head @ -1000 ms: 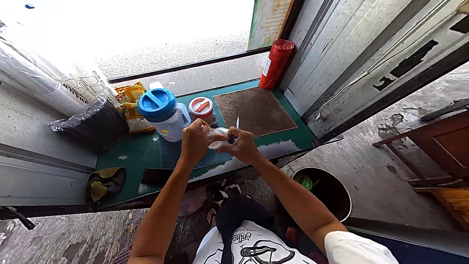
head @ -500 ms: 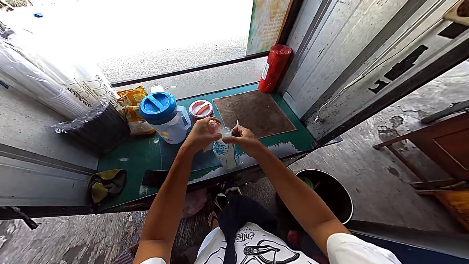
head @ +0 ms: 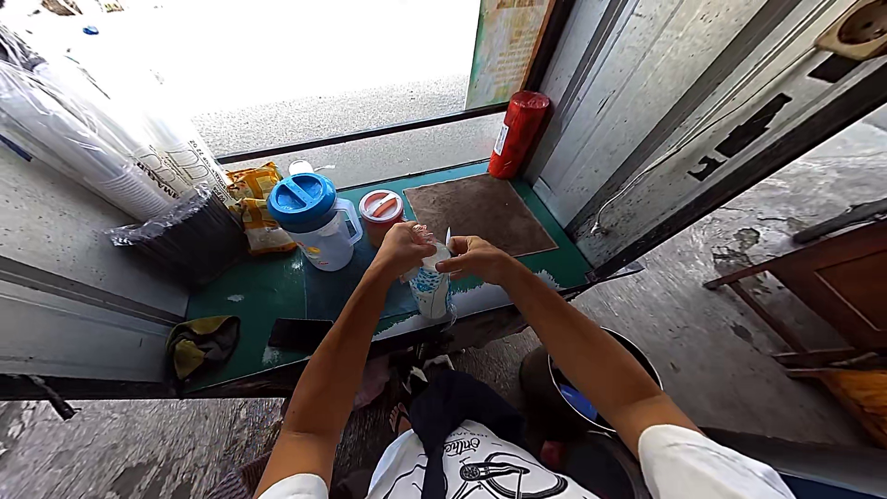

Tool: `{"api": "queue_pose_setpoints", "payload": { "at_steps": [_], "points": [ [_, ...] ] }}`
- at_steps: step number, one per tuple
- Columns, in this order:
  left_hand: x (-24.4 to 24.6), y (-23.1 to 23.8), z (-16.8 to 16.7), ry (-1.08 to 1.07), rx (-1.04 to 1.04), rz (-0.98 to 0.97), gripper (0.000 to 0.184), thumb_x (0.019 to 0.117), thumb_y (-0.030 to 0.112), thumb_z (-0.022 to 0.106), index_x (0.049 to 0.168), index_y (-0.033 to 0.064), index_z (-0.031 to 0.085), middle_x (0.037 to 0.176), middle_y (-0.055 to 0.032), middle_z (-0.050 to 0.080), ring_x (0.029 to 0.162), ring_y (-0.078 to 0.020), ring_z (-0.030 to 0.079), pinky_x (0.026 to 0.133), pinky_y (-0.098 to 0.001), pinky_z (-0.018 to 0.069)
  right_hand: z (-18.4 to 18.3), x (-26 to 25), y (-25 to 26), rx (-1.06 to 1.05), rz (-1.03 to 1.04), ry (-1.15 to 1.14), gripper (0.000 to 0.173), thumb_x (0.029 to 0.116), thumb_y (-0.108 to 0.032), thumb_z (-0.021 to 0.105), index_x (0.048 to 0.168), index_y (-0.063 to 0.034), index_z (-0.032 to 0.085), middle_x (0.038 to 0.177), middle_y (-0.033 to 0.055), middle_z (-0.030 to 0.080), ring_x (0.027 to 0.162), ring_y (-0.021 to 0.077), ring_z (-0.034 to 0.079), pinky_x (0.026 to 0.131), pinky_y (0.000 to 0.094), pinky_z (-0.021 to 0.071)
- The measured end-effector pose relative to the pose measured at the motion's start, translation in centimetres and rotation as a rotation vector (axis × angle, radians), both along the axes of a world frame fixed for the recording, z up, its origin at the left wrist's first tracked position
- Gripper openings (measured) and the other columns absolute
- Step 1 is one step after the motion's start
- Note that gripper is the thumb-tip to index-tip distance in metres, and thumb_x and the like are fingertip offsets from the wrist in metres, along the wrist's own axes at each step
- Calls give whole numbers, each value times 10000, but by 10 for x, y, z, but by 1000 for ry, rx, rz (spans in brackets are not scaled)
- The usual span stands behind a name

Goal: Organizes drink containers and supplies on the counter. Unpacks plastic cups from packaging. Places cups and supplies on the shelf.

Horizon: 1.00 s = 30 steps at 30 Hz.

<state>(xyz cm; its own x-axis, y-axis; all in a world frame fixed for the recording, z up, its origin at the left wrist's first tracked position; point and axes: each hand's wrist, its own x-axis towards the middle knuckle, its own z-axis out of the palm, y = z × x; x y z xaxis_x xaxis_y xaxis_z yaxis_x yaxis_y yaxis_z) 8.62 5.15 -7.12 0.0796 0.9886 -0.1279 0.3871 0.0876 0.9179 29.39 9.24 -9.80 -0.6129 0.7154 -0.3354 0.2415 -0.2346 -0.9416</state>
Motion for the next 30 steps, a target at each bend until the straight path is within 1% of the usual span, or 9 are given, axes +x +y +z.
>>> {"api": "queue_pose_setpoints", "payload": {
  "at_steps": [2,4,11,15,16,20,25,27,30],
  "points": [
    [7,2,-5,-107,-1,45,221,848,51,771,1014,-31,650,875,-139,690,716,-206,664,659,-396,574,4,7,-2,88,-11,-30,491,821,-120,850,1194,-30,544,979,127,631,831,218,646,750,410,592],
    [15,2,-5,-112,-1,60,249,845,34,779,1026,-25,619,856,-139,668,684,-197,645,623,-374,563,10,13,-4,203,33,-51,600,809,-150,864,1284,-61,509,938,108,633,764,178,632,709,355,573],
    [41,2,3,386,120,41,239,870,205,790,1010,56,667,858,-150,697,869,-349,688,787,-604,531,5,19,14,92,80,-109,524,719,-151,924,1080,-16,569,883,79,622,767,150,619,716,335,567],
    [32,2,12,379,78,-115,360,903,198,775,1243,116,691,1072,-159,724,1029,-336,685,932,-598,516,8,14,9,74,135,-104,388,723,-139,926,894,-59,587,760,29,601,677,115,595,657,308,553],
    [25,0,14,363,87,-187,372,920,192,755,1287,149,706,1085,-145,730,1019,-307,685,934,-576,513,12,13,2,148,144,-136,375,712,-155,935,870,-58,610,733,29,601,650,116,583,631,311,531],
    [-1,-25,21,320,275,-317,164,916,151,769,1074,121,733,859,-71,718,758,-208,679,728,-481,561,38,8,-24,707,189,-400,450,668,-387,963,735,-82,639,672,37,581,692,184,570,679,435,470],
    [-24,-68,13,510,546,-583,233,960,293,699,949,60,686,827,-73,659,769,-215,662,712,-440,559,33,22,-45,1472,404,-340,431,898,-457,741,734,-73,632,643,52,573,681,249,614,610,407,506],
    [-21,-92,17,530,656,-644,302,980,332,660,875,48,649,750,-98,620,712,-263,653,630,-447,541,34,28,-62,1579,478,-241,485,996,-470,608,727,-67,590,591,65,529,579,258,590,537,409,483],
    [-21,-125,42,573,840,-628,228,983,247,614,820,89,626,682,-55,575,625,-225,615,511,-361,488,62,34,-85,1550,557,-152,403,1009,-399,610,783,-69,562,575,46,482,473,214,529,421,357,413]
  ]
}}
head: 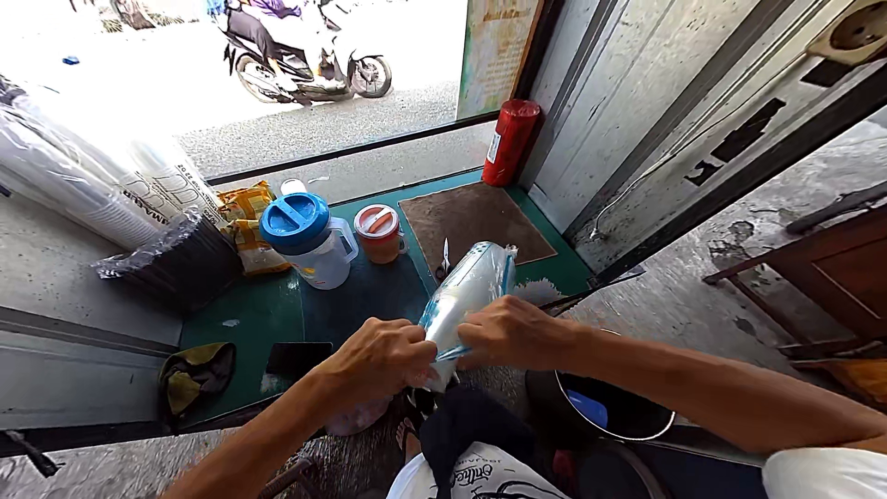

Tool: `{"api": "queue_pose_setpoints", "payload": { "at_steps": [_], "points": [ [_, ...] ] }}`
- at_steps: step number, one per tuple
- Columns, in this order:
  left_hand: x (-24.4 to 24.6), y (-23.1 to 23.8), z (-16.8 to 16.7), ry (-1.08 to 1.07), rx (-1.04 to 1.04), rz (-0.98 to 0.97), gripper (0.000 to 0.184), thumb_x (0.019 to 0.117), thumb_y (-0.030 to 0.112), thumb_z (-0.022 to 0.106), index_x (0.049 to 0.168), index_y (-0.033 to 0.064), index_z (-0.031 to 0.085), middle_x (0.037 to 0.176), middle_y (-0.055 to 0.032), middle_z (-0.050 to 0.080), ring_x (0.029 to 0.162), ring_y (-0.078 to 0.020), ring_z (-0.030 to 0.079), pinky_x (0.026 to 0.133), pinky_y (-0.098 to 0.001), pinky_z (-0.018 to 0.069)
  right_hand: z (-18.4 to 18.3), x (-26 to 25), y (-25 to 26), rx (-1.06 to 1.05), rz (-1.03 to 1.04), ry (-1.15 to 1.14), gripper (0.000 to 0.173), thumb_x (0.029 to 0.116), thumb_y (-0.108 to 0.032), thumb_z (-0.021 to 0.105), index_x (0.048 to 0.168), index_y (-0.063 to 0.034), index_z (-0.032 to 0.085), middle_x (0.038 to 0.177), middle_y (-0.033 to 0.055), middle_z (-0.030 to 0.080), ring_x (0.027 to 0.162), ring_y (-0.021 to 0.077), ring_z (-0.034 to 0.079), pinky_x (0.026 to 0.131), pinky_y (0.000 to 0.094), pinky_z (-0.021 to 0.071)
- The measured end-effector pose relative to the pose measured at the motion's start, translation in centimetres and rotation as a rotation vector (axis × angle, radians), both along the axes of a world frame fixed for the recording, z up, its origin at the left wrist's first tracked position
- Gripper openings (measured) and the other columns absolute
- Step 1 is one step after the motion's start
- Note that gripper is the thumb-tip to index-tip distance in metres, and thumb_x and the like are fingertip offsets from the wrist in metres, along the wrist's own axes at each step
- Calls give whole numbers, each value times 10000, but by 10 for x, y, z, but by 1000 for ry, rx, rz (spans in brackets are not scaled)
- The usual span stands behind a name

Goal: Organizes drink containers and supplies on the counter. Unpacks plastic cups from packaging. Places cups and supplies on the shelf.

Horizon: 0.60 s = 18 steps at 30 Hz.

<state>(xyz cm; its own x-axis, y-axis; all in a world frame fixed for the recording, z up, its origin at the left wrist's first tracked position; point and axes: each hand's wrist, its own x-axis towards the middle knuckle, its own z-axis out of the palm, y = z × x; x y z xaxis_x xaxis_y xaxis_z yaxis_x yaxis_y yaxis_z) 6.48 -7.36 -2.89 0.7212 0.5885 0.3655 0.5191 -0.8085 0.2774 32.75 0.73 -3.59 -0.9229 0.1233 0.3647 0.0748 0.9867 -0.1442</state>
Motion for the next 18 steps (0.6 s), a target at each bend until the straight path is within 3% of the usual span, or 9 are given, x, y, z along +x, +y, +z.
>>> {"api": "queue_pose_setpoints", "payload": {
  "at_steps": [4,6,8,9,11,12,15,16,18],
  "points": [
    [-20,-12,14,-35,102,31,206,1003,153,551,806,100,582,657,-38,524,589,-199,546,486,-315,419,38,2,-8,36,-89,-93,195,1006,-212,607,881,-62,614,704,76,537,569,246,569,444,359,436],
    [-26,-4,3,-66,66,36,198,996,136,559,806,85,580,667,-53,532,611,-212,561,510,-328,442,40,-3,5,87,-164,-128,149,987,-125,609,865,-53,657,805,109,589,692,278,602,525,385,470],
    [-35,8,-16,-76,17,43,170,970,112,594,809,60,595,695,-80,560,661,-240,593,564,-352,490,27,-6,34,164,-244,-135,76,899,-66,701,824,-56,701,984,145,694,909,324,668,690,456,526],
    [-40,16,-30,-70,-2,60,155,959,104,612,817,44,612,717,-97,585,691,-257,616,602,-366,520,12,-6,54,186,-269,-137,80,864,-99,756,808,-67,709,1043,132,715,1015,328,667,784,482,524],
    [-47,32,-71,-36,-56,118,143,954,103,641,842,15,638,757,-126,616,746,-292,648,666,-403,554,-38,-8,88,199,-277,-122,138,803,-152,815,780,-75,703,949,94,718,1061,318,650,891,497,496],
    [-48,38,-96,10,-93,158,141,961,106,647,864,4,651,787,-143,632,774,-314,666,688,-428,570,-70,-10,100,183,-278,-131,141,807,-147,815,800,-63,702,912,99,709,1029,316,655,886,494,496],
    [-61,51,-148,196,-399,345,171,969,140,662,1019,-19,696,970,-199,694,934,-382,697,809,-544,569,-153,-20,107,-36,-317,-211,67,900,-44,715,922,17,696,932,183,682,847,355,699,716,506,585],
    [-65,58,-148,221,-563,422,275,947,208,708,1117,-8,701,1067,-203,704,1014,-391,690,879,-589,543,-172,-25,102,-121,-327,-210,73,938,-11,638,963,40,683,959,209,677,845,372,705,716,510,595],
    [-71,71,-130,48,-781,561,588,841,354,842,1326,67,674,1202,-182,710,1105,-348,678,1000,-590,504,-196,-35,92,-204,-331,-135,125,980,5,554,999,58,666,991,234,685,891,388,715,756,502,601]
  ]
}}
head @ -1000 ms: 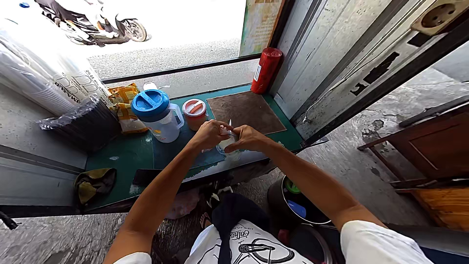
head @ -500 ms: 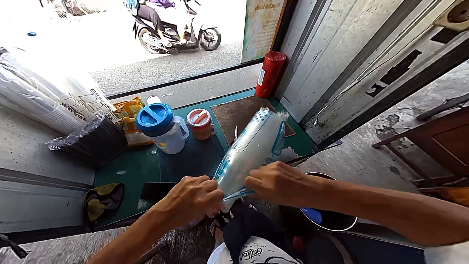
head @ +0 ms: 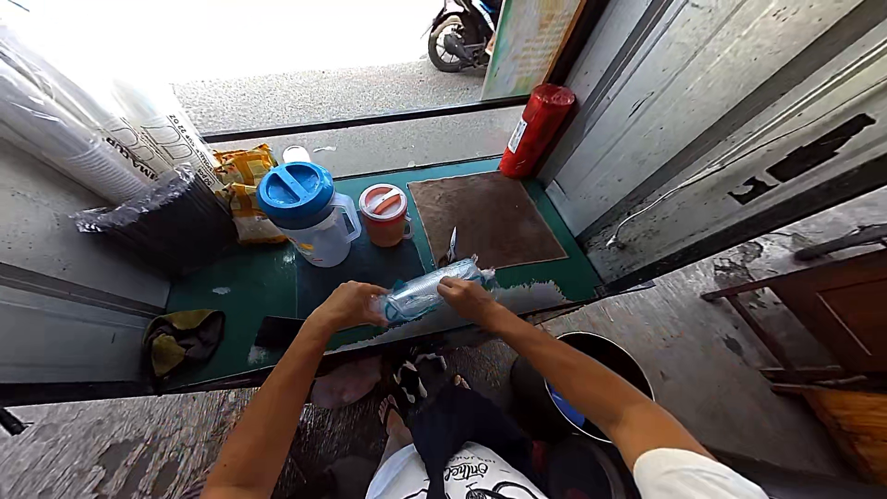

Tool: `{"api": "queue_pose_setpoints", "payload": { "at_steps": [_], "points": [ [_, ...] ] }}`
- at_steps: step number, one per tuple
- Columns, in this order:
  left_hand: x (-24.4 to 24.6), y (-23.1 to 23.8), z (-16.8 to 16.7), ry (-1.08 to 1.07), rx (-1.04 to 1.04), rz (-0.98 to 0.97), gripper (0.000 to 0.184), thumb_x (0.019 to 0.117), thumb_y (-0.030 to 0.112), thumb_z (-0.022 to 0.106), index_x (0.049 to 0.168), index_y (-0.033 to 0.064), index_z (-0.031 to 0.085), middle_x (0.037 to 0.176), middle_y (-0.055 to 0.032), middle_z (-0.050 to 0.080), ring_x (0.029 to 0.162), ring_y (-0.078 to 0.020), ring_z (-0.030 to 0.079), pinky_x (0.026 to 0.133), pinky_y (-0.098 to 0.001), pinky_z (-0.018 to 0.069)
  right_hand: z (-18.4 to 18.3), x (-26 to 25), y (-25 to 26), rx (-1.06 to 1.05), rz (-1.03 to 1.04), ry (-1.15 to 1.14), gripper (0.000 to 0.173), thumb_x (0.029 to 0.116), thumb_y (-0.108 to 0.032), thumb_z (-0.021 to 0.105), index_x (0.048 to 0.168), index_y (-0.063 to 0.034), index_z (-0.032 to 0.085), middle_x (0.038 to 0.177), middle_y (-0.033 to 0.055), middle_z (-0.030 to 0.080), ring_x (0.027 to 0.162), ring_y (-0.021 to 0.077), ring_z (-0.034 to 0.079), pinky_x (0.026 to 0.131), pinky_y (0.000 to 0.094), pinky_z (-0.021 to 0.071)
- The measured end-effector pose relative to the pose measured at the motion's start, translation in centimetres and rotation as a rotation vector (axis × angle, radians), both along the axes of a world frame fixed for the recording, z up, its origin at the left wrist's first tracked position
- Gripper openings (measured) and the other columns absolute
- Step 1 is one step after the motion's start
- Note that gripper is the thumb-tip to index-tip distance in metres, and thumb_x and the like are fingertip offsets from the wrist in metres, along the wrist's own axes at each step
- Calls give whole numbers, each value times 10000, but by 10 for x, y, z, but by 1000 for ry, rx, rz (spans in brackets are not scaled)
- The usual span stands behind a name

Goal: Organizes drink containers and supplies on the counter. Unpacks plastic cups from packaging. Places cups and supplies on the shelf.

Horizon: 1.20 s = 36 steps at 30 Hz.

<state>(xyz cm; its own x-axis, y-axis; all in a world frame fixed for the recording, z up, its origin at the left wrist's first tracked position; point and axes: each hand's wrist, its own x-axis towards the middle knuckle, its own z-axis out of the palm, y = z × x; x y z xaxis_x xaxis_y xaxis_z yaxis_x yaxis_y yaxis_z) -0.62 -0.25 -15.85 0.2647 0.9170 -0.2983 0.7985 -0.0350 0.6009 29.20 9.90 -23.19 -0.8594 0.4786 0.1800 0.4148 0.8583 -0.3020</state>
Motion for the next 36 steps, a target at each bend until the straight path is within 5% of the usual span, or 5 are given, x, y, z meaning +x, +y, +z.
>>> {"api": "queue_pose_setpoints", "payload": {
  "at_steps": [13,18,27,32,36],
  "points": [
    [112,112,-45,328,254,-433,195,1036,135,564,1030,-5,700,1036,-188,714,1017,-382,695,848,-562,546,-24,4,-29,88,-186,208,47,909,31,666,904,27,713,904,191,692,894,338,715,777,428,618],
    [94,130,-58,216,285,175,225,1029,138,546,1106,-7,700,1040,-237,712,1024,-436,691,882,-621,537,-27,12,-81,-172,-423,-13,121,940,-5,601,977,57,698,958,241,698,959,398,710,837,503,590],
    [104,135,-97,401,71,523,288,1053,179,520,1235,-2,651,1215,-238,680,1122,-428,669,920,-592,537,16,-15,-88,-711,-489,-454,373,971,-274,645,1202,19,626,1161,228,677,1139,382,651,949,556,515],
    [95,117,-44,175,205,414,421,875,166,759,1276,96,652,1237,-236,617,1005,-418,678,825,-607,565,18,16,-67,-693,-822,104,677,879,-607,695,1280,-62,669,1077,150,722,983,315,700,887,551,556],
    [105,63,-24,405,83,29,591,721,556,857,1058,85,737,1050,-176,705,974,-381,683,793,-606,548,0,13,-30,-686,-1023,228,803,978,-628,559,1533,-63,431,1421,249,551,1231,412,598,999,613,492]
  ]
}}
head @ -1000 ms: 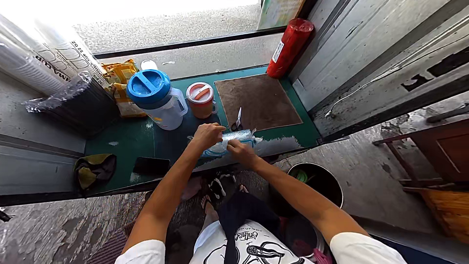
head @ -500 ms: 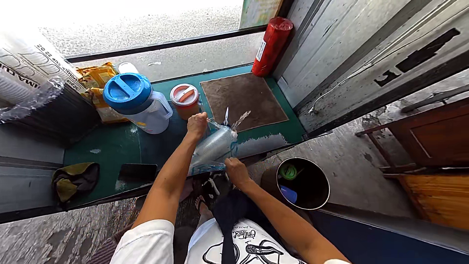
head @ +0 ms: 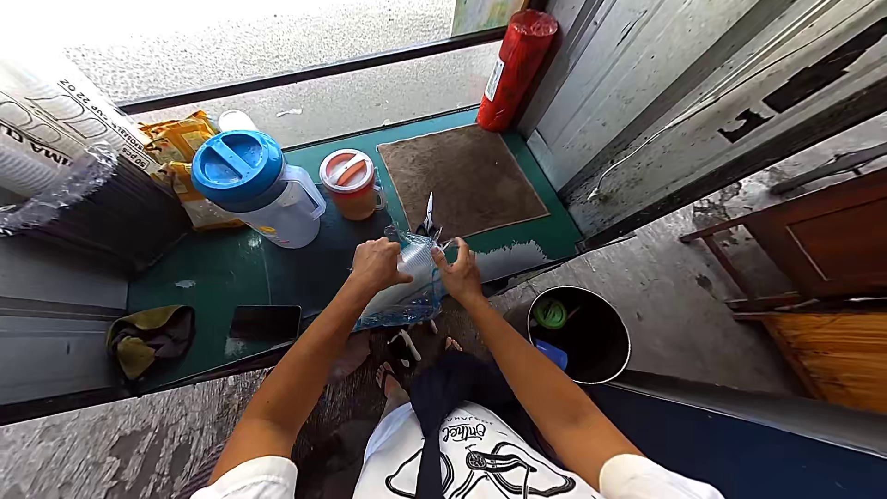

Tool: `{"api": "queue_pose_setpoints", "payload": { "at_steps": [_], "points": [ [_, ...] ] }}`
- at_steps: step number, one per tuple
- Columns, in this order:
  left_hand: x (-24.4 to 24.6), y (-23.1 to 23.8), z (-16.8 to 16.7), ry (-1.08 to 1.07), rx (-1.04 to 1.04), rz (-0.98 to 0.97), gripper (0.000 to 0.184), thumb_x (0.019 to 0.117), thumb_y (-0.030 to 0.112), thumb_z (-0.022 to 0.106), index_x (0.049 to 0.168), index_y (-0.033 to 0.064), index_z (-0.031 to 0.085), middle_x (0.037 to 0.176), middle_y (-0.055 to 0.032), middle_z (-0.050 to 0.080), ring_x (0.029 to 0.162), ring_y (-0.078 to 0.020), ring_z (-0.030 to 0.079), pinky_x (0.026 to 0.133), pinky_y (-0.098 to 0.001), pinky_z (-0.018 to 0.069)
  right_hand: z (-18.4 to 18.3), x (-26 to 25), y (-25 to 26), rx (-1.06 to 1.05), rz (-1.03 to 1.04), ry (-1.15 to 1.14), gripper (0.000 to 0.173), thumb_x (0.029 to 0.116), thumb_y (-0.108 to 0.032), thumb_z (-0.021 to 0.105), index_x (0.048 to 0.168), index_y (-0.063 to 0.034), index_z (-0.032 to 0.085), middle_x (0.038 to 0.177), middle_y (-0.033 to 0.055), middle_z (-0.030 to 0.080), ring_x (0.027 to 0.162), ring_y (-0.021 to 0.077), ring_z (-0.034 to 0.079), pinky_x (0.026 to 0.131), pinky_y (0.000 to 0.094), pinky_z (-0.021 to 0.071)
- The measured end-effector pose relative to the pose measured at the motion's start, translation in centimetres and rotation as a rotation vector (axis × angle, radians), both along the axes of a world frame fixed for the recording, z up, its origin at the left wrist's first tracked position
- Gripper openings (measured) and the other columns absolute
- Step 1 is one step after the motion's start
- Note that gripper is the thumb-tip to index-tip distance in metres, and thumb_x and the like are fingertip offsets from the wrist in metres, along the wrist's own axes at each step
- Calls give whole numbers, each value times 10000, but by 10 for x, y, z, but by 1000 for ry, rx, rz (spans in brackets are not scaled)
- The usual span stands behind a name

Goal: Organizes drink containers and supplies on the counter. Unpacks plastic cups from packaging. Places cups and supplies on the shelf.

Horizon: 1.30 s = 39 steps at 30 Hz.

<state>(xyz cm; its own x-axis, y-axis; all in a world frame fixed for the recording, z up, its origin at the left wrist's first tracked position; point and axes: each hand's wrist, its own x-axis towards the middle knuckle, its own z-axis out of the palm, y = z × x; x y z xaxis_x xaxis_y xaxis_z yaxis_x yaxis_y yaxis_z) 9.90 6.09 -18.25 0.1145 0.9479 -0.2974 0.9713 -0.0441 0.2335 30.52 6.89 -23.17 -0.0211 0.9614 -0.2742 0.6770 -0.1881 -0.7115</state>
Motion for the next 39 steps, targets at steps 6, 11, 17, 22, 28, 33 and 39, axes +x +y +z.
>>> {"api": "queue_pose_setpoints", "payload": {
  "at_steps": [6,11,17,22,28,33,39],
  "points": [
    [-3,-36,-17,129,-329,104,1014,597,485,931,1463,171,507,1221,-219,669,1143,-427,637,891,-628,522,-36,-22,22,-86,-176,-5,591,1106,-439,369,907,-4,717,939,235,704,969,397,682,857,608,506],
    [-18,-57,-18,64,-349,42,1285,619,335,946,1646,227,180,1204,-244,666,1127,-440,646,902,-632,520,-34,-24,32,-187,-376,204,536,1105,-413,424,948,36,671,944,240,657,873,356,646,797,551,513],
    [-65,-87,-25,-429,-163,145,1145,595,383,938,1582,285,366,1245,-201,682,1119,-387,668,968,-626,506,-24,-42,42,-112,-337,253,555,1080,-470,478,886,21,649,858,212,621,816,347,605,747,551,483],
    [-89,-112,-17,-931,-73,154,1169,540,274,946,1561,132,394,1244,-106,696,1118,-167,687,1000,-384,566,-16,-58,51,-168,-241,389,513,1053,-482,547,965,7,673,857,158,629,746,251,589,698,466,505],
    [-92,-106,5,-1286,413,494,1094,539,242,972,1466,21,435,1142,-104,722,1021,-180,722,899,-385,622,-12,-81,51,-92,-280,335,519,1066,-453,522,918,17,682,882,209,655,840,329,635,783,548,509],
    [-94,-90,39,-1530,837,747,1127,529,199,992,1458,75,366,1166,-49,678,1018,-148,696,853,-389,622,2,-73,50,-25,-545,345,486,1087,-395,488,977,23,711,988,225,685,961,339,659,874,537,515],
    [-109,-90,48,-1658,1133,903,821,772,155,860,1433,103,376,1127,-31,661,949,-137,691,780,-382,620,16,-62,71,78,-710,253,504,1110,-387,413,1127,22,707,1097,227,702,1065,344,666,946,518,500]
  ]
}}
